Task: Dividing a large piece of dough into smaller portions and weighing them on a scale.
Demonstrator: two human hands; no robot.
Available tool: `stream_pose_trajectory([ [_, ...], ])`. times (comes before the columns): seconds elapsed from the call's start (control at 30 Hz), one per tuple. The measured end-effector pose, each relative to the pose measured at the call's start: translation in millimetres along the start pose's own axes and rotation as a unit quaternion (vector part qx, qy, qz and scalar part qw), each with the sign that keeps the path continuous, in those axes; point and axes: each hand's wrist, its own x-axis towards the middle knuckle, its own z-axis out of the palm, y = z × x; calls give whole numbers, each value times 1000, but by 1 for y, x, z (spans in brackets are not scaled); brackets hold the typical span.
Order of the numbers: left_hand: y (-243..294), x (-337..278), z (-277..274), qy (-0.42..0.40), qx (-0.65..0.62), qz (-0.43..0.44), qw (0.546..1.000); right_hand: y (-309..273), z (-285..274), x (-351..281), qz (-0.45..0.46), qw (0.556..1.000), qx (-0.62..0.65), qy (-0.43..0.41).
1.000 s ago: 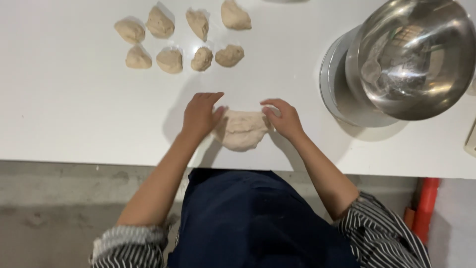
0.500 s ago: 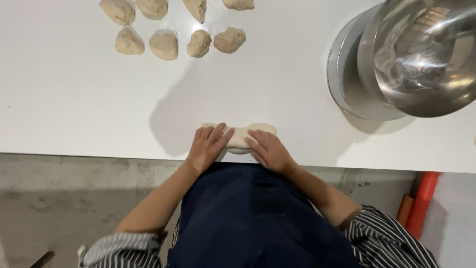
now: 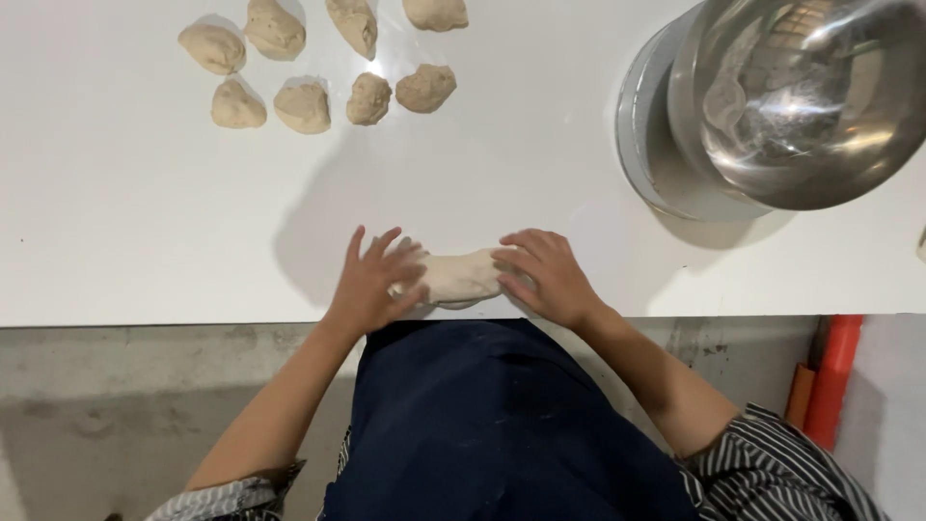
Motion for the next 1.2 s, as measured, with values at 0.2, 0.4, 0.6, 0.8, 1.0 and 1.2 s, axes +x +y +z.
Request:
stream_pose_trajectory([
  [0.2,-12,33,13,83,-194,97,973,-19,24,42,-160,985,-56,17],
  [0.4,-24,53,39,-10,-168,4,986,11,44,43,67,984,149,-72],
  [0.6,-21,52,-111,-50,-325,-33,944,-5,-70,87,89,919,332,-194],
  [0.8,-67,126,-40,-134,-182,-83,971,45,-44,154,61,883,262,-385],
  [1.0,-45,111,-78,-106,-61,-88,989,55,-3,150,71,994,50,-62],
  [1.2,-79,134,-7,84,-105,93,987,43,35,163,-68,993,-41,-88],
])
